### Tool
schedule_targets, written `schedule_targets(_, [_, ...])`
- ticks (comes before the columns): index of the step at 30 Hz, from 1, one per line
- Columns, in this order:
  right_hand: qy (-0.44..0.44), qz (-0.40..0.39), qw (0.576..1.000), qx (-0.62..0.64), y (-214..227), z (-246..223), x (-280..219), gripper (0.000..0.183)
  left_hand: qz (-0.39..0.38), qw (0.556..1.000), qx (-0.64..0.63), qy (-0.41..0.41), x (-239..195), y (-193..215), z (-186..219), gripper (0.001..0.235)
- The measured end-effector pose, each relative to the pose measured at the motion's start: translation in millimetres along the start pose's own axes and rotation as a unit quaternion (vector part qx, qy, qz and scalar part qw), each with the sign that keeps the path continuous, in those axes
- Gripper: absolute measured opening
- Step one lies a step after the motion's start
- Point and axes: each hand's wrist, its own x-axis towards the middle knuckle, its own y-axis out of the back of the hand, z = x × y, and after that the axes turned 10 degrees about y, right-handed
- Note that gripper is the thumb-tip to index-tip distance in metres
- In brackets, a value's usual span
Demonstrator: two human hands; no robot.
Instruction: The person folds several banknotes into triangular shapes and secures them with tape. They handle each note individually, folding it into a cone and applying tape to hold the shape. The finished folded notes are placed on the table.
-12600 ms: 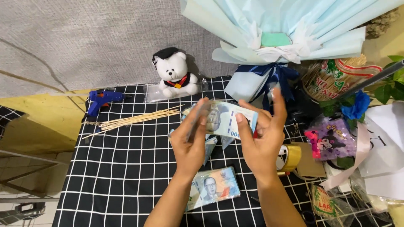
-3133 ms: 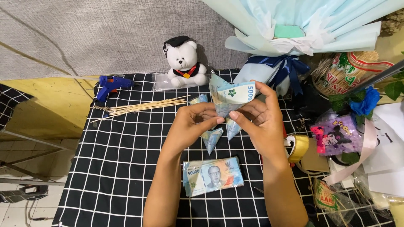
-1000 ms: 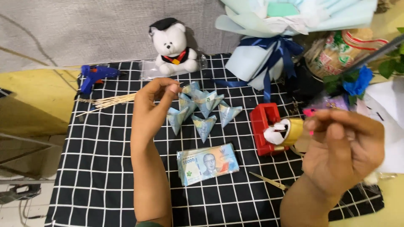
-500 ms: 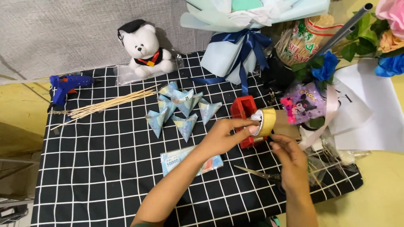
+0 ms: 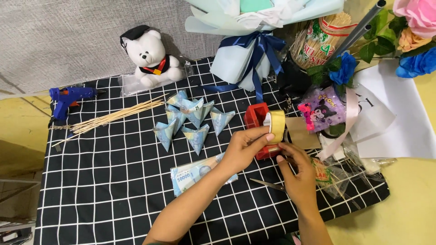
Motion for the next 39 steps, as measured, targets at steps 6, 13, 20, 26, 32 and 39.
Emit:
schedule_targets(6, [0.0,0.003,1.0,-0.019,-2,-4,7,0.027,0.028,1.0,-0.008,-0.009,-5,-4,7,0.032])
schedule_targets(13, [-0.041,-0.026,0.998,0.035,3,8,17,0.022,0.055,0.997,0.052,-0.021,-12,-13,13,0.03])
schedule_targets(20, [-0.087,0.019,0.98,0.179,0,8,21,0.023,0.13,0.99,0.002,-0.05,-15,-27,19,0.024])
schedule_targets(26, [-0.042,-0.014,0.989,0.139,5,13,29,0.019,0.129,0.99,-0.027,-0.047,-10,-30,18,0.025])
schedule_targets(32, [-0.16,0.002,0.964,0.214,0,32,31,0.017,0.117,0.992,-0.021,-0.047,-5,-31,15,0.025])
schedule_targets(39, [-0.268,-0.013,0.908,0.322,16,3,32,0.013,0.109,0.982,0.09,-0.126,-6,-29,15,0.022])
